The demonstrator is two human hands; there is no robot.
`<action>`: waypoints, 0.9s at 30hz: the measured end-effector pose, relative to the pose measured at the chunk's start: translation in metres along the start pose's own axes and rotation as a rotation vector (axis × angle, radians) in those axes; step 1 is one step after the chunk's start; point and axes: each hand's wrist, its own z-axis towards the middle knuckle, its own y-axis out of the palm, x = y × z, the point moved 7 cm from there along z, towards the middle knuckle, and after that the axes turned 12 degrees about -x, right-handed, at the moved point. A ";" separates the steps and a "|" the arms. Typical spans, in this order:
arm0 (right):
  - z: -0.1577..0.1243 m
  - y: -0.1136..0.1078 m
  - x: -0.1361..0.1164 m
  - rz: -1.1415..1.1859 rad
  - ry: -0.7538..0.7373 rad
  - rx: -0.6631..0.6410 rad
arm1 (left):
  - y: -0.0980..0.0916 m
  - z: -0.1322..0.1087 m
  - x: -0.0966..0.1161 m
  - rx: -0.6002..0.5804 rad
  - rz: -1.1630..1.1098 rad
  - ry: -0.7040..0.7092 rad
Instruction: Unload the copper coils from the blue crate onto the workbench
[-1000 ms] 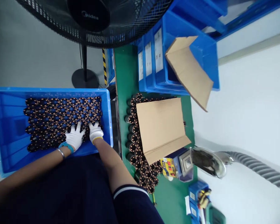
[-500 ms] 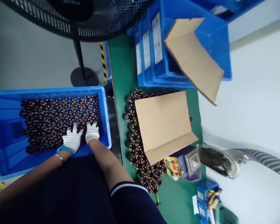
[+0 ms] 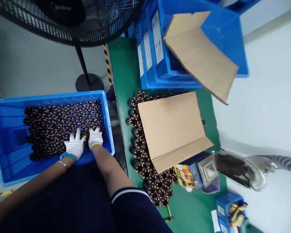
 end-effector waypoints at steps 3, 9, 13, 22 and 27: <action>0.000 0.000 0.000 0.008 0.004 0.003 | 0.005 0.005 -0.001 -0.006 -0.023 0.022; -0.003 -0.001 -0.001 0.004 0.012 -0.024 | 0.010 0.010 -0.008 0.025 -0.067 0.162; 0.000 0.000 0.000 0.008 0.014 -0.049 | 0.008 0.014 -0.005 -0.039 -0.006 0.226; 0.000 -0.008 -0.002 -0.005 -0.063 0.027 | 0.003 0.032 0.001 -0.057 -0.042 0.071; -0.012 -0.018 -0.002 0.019 -0.087 -0.011 | -0.006 0.023 -0.001 -0.043 -0.053 0.110</action>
